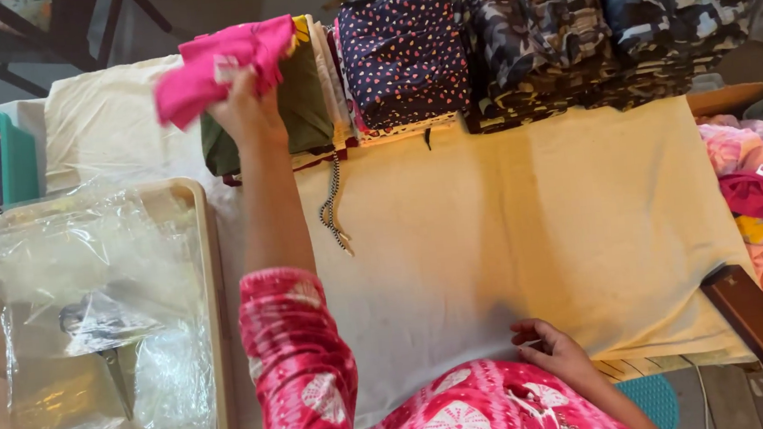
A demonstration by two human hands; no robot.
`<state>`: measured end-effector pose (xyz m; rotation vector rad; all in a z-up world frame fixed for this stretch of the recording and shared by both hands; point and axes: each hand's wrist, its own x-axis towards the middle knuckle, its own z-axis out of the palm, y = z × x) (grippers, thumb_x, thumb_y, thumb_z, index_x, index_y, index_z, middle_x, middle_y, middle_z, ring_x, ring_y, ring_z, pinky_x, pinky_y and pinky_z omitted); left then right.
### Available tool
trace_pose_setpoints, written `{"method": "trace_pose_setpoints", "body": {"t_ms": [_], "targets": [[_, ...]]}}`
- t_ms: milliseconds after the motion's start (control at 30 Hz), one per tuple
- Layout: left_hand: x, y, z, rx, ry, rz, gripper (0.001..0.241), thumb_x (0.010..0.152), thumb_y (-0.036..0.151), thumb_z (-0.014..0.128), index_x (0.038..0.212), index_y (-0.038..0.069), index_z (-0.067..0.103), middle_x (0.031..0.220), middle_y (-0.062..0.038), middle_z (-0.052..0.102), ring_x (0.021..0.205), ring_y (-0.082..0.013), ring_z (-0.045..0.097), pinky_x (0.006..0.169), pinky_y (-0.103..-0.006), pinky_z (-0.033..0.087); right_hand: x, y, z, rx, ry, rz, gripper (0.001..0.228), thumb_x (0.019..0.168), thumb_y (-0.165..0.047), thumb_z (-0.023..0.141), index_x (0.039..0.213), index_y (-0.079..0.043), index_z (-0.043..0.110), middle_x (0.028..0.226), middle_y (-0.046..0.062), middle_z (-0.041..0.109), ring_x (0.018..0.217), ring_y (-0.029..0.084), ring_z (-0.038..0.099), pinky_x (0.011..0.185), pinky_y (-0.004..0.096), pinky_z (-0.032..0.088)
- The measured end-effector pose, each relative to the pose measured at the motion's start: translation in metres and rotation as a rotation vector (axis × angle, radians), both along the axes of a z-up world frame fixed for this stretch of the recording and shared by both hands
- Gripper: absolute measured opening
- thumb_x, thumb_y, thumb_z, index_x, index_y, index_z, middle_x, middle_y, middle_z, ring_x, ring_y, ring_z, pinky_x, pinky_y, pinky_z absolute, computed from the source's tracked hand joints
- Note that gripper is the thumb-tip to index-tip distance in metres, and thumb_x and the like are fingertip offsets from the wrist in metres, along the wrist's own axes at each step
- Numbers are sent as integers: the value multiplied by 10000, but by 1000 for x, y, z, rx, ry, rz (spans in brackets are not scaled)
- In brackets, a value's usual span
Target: The person folds several t-shirts on a table, including a pink shirt, a green shirt, and a light blue shirt. They smooth each shirt, fold the sides and bottom up, and place the finished items in a neat stack.
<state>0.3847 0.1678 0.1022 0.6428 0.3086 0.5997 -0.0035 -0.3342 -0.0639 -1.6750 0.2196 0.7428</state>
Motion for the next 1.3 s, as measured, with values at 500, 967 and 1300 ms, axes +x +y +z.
{"method": "trace_pose_setpoints", "body": {"t_ms": [500,967,1300], "targets": [[-24,-22,-61,86,271,-89,839,809,-143,695,1505,92,288,1321,-191,571,1052,-310,707,810,-422,653,0,3,-3,-114,-45,48,393,910,-103,681,1297,-96,609,1036,65,727,895,138,699,813,292,575],[-70,-44,-84,500,196,229,1236,703,-121,788,1633,102,6,1619,-150,265,1469,-349,392,1180,-461,404,7,8,-2,-205,-81,100,404,911,-110,674,1309,-117,606,1036,57,746,895,137,704,818,291,579],[-184,-154,-94,1079,436,89,938,878,101,797,1617,55,221,1659,-230,217,1545,-391,241,1239,-487,269,4,15,2,-250,-183,31,440,891,-151,715,1316,-120,605,1035,57,738,881,152,703,805,307,591]]}}
